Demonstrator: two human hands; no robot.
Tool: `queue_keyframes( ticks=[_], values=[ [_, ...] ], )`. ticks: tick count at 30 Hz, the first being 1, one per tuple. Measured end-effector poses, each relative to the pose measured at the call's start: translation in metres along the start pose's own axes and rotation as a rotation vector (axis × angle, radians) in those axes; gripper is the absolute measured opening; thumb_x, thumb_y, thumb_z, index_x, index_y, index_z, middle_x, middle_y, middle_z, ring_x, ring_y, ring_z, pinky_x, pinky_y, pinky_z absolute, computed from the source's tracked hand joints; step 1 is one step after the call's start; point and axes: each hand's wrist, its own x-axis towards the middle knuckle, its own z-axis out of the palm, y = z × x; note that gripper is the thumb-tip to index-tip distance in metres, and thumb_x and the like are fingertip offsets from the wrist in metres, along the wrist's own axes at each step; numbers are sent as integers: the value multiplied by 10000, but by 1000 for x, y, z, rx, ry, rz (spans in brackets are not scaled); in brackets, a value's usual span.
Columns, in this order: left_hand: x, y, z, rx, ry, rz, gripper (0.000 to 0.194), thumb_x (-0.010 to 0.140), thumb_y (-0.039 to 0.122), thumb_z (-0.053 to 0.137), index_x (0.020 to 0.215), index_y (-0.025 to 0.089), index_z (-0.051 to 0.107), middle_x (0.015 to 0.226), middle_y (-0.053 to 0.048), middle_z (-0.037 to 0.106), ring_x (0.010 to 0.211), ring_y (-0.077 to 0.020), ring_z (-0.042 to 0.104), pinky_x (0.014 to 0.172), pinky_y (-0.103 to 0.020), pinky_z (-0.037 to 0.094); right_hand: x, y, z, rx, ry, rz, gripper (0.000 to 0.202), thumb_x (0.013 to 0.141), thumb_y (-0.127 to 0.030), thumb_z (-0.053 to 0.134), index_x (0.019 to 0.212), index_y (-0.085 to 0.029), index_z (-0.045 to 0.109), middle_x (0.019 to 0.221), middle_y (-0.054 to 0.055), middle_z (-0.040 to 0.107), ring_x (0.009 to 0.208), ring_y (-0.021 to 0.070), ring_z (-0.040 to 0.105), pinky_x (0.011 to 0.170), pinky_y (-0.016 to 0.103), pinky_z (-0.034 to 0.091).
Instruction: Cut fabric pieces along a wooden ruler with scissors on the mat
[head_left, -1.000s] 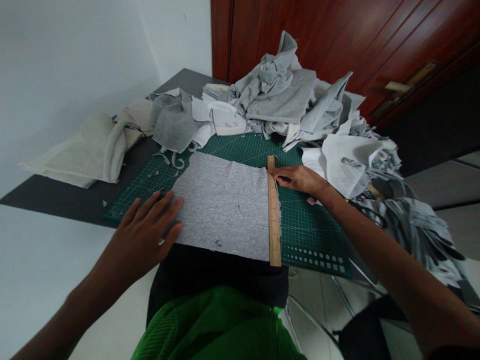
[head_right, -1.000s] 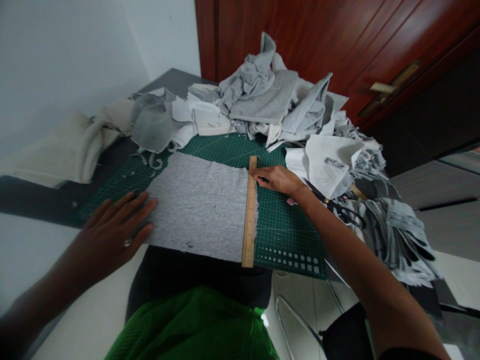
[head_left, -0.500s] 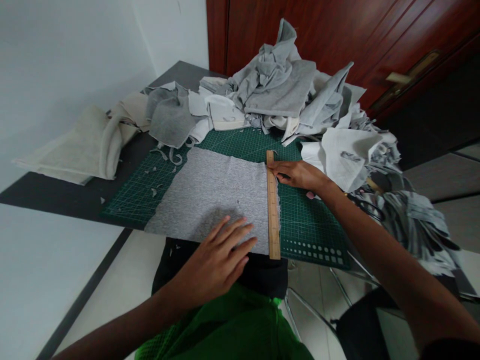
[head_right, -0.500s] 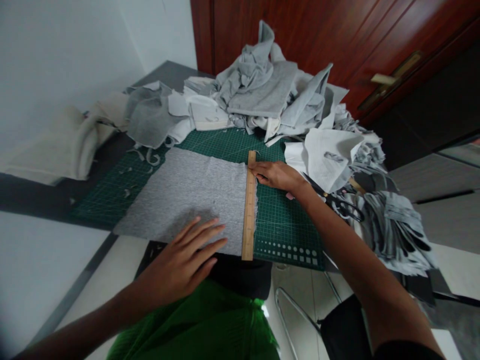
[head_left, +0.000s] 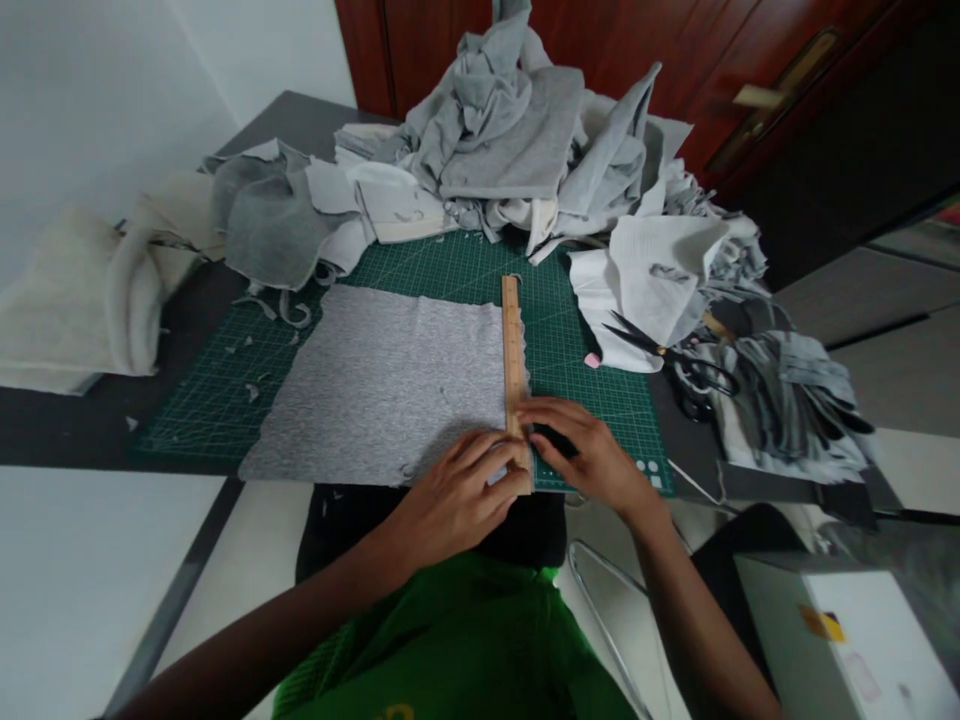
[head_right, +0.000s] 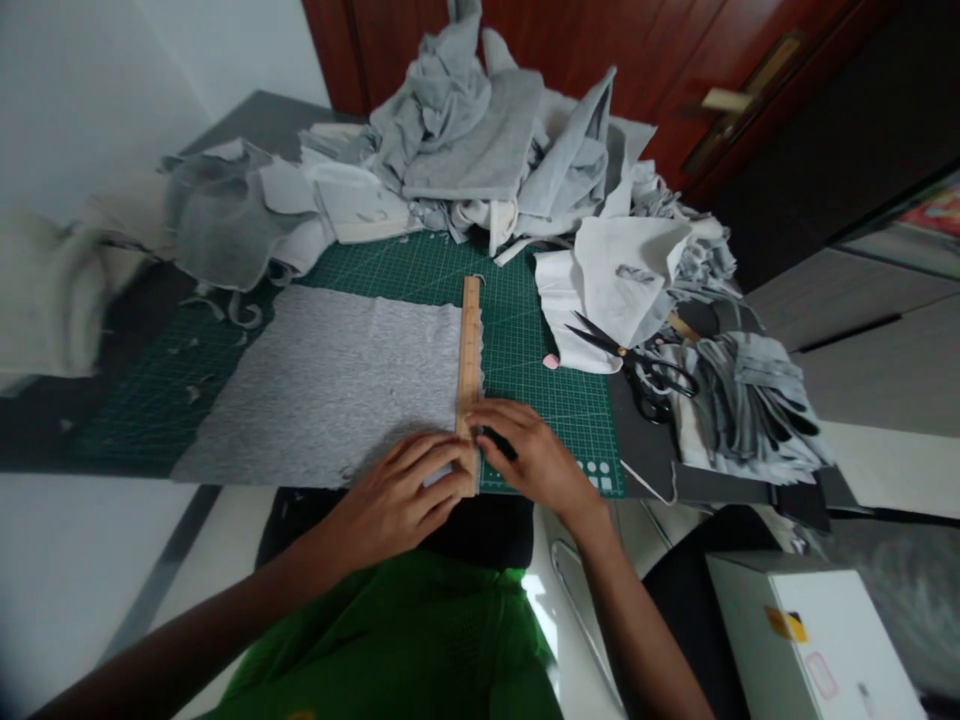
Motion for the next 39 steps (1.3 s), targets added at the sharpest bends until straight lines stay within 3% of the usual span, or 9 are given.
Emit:
queue_keyframes(
  ticks=[8, 23, 39],
  values=[
    [2, 1, -2, 3, 24, -3, 126, 1035, 142, 654, 1127, 196, 720, 1326, -72, 744, 1282, -224, 654, 1171, -422, 553, -25, 8, 11, 48, 89, 54, 356, 1072, -219, 638, 1351, -408, 755, 1456, 40, 761, 1434, 296, 679, 1208, 632, 589],
    [-1, -2, -3, 59, 47, 45, 112, 1079, 152, 616, 1118, 186, 715, 1241, -61, 779, 1226, -224, 690, 1179, -426, 564, -28, 7, 15, 29, 115, 66, 297, 1074, -236, 638, 1281, -391, 785, 1440, 55, 770, 1442, 309, 672, 1202, 653, 586],
    [-3, -5, 6, 37, 98, 69, 117, 1075, 166, 633, 1159, 181, 712, 1260, -50, 785, 1245, -228, 680, 1147, -407, 567, -27, 7, 16, -17, 133, 20, 259, 1068, -160, 645, 1246, -280, 790, 1422, 86, 783, 1428, 261, 681, 1195, 527, 591]
  ],
)
